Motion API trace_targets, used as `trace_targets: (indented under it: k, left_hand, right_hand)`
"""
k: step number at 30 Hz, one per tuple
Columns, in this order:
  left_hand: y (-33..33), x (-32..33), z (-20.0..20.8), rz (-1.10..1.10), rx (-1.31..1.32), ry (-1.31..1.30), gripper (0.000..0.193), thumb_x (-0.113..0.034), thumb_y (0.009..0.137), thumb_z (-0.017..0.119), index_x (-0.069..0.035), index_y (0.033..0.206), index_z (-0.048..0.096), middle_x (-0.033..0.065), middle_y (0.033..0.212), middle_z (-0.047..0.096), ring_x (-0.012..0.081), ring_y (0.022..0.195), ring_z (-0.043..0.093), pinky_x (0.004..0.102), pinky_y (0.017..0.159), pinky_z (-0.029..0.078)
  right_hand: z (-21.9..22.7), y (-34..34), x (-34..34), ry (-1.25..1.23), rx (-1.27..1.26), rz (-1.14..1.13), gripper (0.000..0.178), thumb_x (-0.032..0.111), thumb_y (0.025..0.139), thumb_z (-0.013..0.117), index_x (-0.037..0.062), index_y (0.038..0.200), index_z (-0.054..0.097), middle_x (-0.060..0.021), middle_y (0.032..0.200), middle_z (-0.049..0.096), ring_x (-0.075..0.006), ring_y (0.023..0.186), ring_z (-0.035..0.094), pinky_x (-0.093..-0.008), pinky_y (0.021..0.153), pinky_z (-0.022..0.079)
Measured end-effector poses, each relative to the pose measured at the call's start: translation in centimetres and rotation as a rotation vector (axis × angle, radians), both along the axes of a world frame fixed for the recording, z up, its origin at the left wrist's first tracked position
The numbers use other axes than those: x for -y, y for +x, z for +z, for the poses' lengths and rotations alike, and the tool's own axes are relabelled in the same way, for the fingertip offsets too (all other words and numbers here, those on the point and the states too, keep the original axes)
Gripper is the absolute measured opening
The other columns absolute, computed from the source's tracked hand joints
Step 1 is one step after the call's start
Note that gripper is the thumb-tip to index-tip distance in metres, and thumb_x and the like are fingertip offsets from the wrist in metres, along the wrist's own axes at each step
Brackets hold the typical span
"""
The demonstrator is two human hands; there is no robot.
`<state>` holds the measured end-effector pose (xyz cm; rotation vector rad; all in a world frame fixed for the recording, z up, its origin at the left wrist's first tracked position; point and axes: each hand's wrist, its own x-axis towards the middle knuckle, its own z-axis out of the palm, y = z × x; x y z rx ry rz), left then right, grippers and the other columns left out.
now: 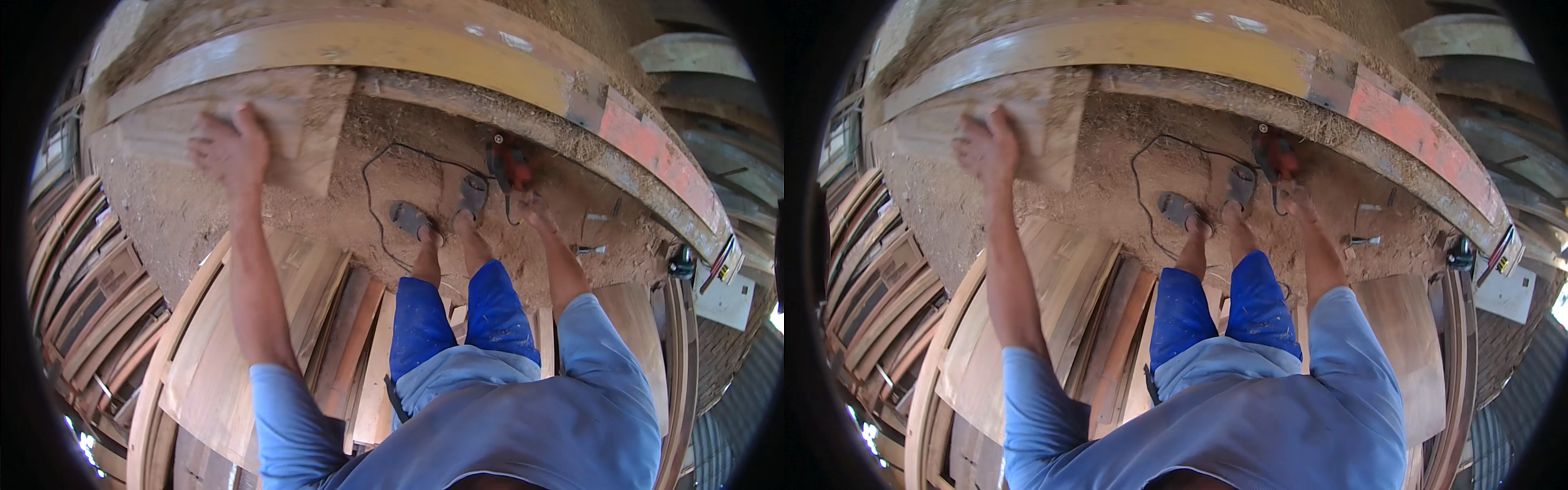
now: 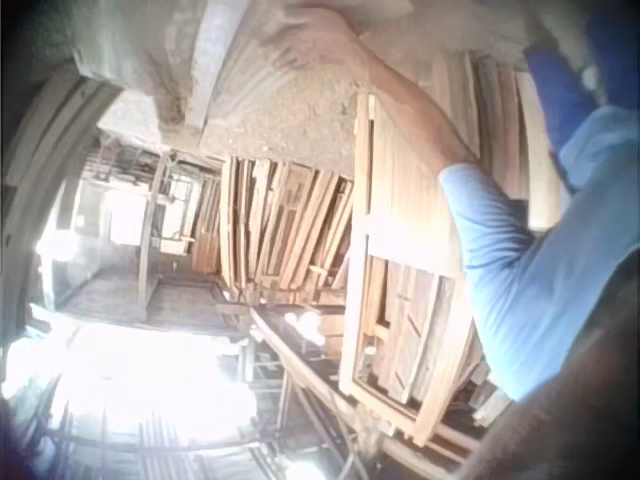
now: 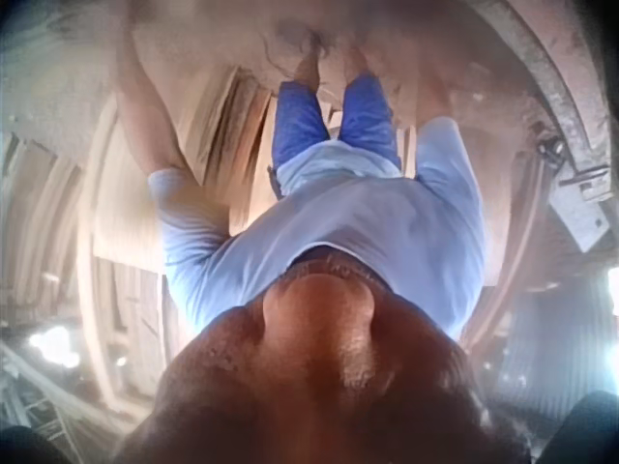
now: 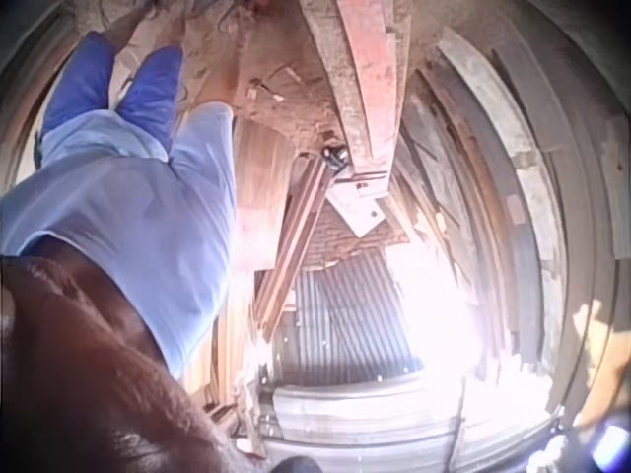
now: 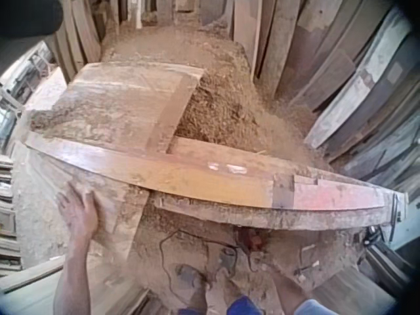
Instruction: The person sands the edge of a wooden board using a power sander, then picks up a smaller wooden block and places it onto a stack of wood.
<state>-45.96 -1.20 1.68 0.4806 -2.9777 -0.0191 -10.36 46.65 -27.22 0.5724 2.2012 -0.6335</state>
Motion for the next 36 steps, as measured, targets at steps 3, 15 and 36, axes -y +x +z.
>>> trace_targets:
  k: [3, 15, 36]
  left_hand:
    - [-0.5, 1.3, 0.5, -0.049, 0.01, -0.016, 0.089, -0.059, 0.098, 0.041, 0.009, 0.152, 0.025, 0.0458, 0.148, 0.028, 0.0597, 0.141, 0.024, 0.0581, 0.118, 0.018]
    - [-0.1, -1.2, 1.9, -0.174, -0.054, 0.245, 0.084, -0.052, 0.101, 0.042, 0.014, 0.149, 0.025, 0.0407, 0.15, 0.029, 0.055, 0.143, 0.022, 0.0541, 0.12, 0.015]
    - [27.2, -11.1, 5.9, -0.738, 0.089, 0.693, 0.08, -0.038, 0.088, 0.061, 0.001, 0.151, 0.034, 0.038, 0.156, 0.023, 0.0533, 0.147, 0.02, 0.0616, 0.118, 0.016]
  right_hand:
    - [-4.2, -0.8, 0.8, -0.009, -0.035, 0.034, 0.038, 0.025, 0.096, 0.055, 0.0065, 0.129, 0.063, -0.0194, 0.118, 0.068, -0.0286, 0.107, 0.066, -0.0406, 0.093, 0.052]
    - [-22.5, -1.5, -2.0, -0.004, -0.23, 0.12, 0.046, 0.025, 0.094, 0.058, -0.0024, 0.131, 0.06, -0.0193, 0.13, 0.063, -0.027, 0.122, 0.06, -0.0406, 0.102, 0.047]
    - [29.0, -12.9, 16.3, -0.631, -0.044, -0.002, 0.041, 0.019, 0.073, 0.069, 0.0036, 0.111, 0.066, -0.0055, 0.085, 0.069, -0.0179, 0.072, 0.065, -0.0327, 0.065, 0.053]
